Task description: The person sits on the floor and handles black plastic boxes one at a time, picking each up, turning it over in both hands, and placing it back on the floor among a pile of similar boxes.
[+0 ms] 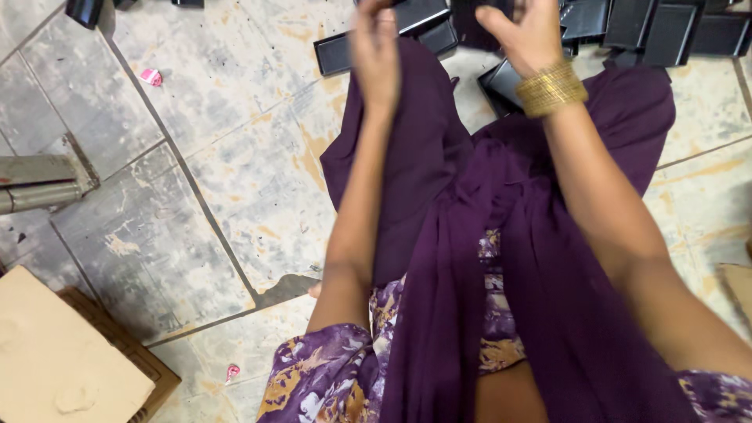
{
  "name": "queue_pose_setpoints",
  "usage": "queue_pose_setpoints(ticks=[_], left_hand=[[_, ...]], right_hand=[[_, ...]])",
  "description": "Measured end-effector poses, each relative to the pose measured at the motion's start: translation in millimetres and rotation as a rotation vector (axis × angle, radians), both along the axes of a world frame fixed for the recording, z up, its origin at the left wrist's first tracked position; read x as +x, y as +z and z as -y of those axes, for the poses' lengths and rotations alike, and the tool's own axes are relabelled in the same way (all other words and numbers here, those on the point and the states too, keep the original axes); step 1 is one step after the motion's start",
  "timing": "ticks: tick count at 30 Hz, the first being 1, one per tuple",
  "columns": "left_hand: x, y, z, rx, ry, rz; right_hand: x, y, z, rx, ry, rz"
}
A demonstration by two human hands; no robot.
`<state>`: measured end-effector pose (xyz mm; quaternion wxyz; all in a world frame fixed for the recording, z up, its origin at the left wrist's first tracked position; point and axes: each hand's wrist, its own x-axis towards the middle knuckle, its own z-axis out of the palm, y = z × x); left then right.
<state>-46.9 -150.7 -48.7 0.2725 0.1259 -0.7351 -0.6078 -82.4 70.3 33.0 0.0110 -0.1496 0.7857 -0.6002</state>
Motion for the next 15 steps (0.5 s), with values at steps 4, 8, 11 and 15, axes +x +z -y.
queue_pose_setpoints(ticks=[4,8,11,15], left_hand=[[20,-1,-91,1.133,-0.63,0.051],[32,-9,-122,1.347,-0.783,0.237],[32,-19,-137,1.187,-0.717,0.235],[30,-32,-147,1.032,-0.655,0.131]], right_hand=[[41,-1,-24,-0.238,0.151,0.153],[70,-4,-55,0.462,-0.108,-0.365],[84,-13,-74,0.389,-0.065,-0.189],[91,-26,-87,0.373,0.014,-0.185]])
